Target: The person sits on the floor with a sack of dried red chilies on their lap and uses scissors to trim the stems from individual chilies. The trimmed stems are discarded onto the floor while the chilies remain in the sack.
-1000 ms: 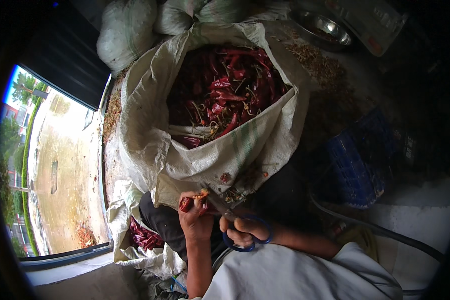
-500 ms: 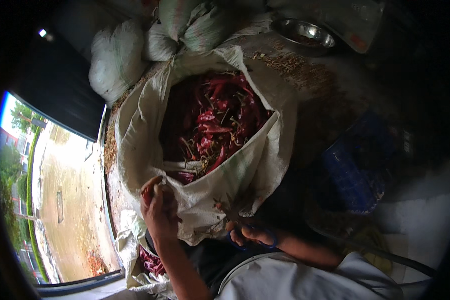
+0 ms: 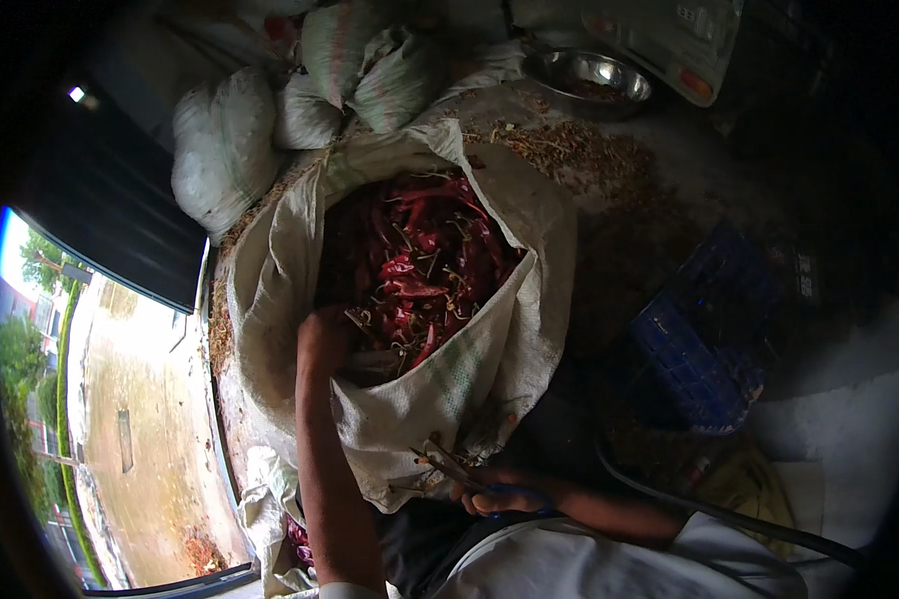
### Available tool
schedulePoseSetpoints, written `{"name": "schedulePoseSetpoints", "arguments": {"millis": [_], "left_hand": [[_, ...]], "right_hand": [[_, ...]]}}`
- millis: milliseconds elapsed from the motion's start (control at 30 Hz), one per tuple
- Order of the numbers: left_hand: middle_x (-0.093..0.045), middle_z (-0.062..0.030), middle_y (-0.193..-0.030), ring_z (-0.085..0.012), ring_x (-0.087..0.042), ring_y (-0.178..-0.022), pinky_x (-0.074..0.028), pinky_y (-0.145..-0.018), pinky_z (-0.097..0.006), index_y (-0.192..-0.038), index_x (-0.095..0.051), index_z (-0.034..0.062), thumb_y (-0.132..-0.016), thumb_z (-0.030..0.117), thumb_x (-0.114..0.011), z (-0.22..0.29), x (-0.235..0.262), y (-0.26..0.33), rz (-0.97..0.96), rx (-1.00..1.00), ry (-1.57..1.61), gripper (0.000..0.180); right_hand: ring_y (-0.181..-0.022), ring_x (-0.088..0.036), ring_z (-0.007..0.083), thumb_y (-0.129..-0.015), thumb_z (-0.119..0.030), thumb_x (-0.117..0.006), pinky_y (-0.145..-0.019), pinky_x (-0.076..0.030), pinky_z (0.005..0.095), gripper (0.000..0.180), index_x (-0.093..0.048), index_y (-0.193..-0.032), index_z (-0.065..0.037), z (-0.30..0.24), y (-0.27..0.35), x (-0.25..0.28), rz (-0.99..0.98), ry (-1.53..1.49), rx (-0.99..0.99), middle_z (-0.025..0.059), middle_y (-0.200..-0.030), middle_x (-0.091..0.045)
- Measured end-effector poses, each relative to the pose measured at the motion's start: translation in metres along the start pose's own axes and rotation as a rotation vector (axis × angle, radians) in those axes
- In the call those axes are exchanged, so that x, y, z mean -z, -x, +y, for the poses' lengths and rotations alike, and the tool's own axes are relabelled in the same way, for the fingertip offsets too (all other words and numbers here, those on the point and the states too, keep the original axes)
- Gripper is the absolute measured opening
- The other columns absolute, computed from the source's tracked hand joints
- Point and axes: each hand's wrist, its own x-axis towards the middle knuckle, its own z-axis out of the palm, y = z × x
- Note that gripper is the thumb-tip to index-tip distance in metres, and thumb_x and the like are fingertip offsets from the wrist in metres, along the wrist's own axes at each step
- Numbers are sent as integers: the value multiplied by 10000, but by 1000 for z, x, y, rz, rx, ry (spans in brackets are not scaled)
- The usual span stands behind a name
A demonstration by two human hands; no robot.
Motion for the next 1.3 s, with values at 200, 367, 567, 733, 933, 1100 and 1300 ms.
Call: {"name": "schedulePoseSetpoints", "arguments": {"millis": [200,367,567,733,933,1100,1300], "left_hand": [[-662,-15,-763,-94,-583,-736,-478,-711,-292,-934,-712,30,-838,156,-731,29,25,34,137,297,800,159],[-641,-15,-791,-107,-563,-765,-477,-723,-300,-931,-693,13,-848,182,-739,24,22,46,454,270,539,194],[-700,-170,-873,-297,-678,-831,-507,-764,-396,-1059,-701,120,-871,245,-687,62,10,39,324,162,73,226],[-717,-171,-1003,-303,-697,-926,-534,-789,-396,-1144,-706,173,-915,195,-566,57,5,-6,175,118,-51,270],[-726,-144,-1018,-253,-698,-961,-527,-820,-354,-1184,-686,134,-814,178,-723,14,-19,-23,35,-11,296,375],[-722,-46,-952,-127,-644,-880,-500,-810,-281,-1090,-691,36,-842,69,-710,11,-19,-1,213,-1,673,251],[-662,33,-915,-47,-573,-849,-460,-789,-217,-1032,-691,34,-879,37,-690,26,8,26,341,50,832,153]], "right_hand": [[-793,-497,112,-952,-462,-595,-771,-432,278,574,-497,-1280,-2,2,-1,5,-11,-19,34,35,-910,-546],[-789,-490,120,-957,-458,-590,-755,-431,283,559,-499,-1268,-3,-1,1,2,24,18,49,31,-906,-538],[-783,-483,117,-974,-424,-586,-751,-428,278,507,-500,-1259,-13,8,0,4,7,-62,21,30,-907,-535],[-782,-483,111,-988,-391,-577,-746,-425,275,466,-502,-1255,-16,16,5,6,22,-71,81,31,-901,-533],[-788,-480,95,-998,-353,-565,-745,-411,260,421,-507,-1252,-22,7,2,4,23,22,46,18,-880,-525],[-793,-477,85,-992,-366,-570,-750,-399,249,441,-506,-1259,-21,-1,-2,-5,2,74,7,-9,-876,-510],[-793,-462,88,-974,-416,-596,-753,-400,255,513,-497,-1271,-10,6,0,-4,32,127,-2,-19,-884,-499]]}}
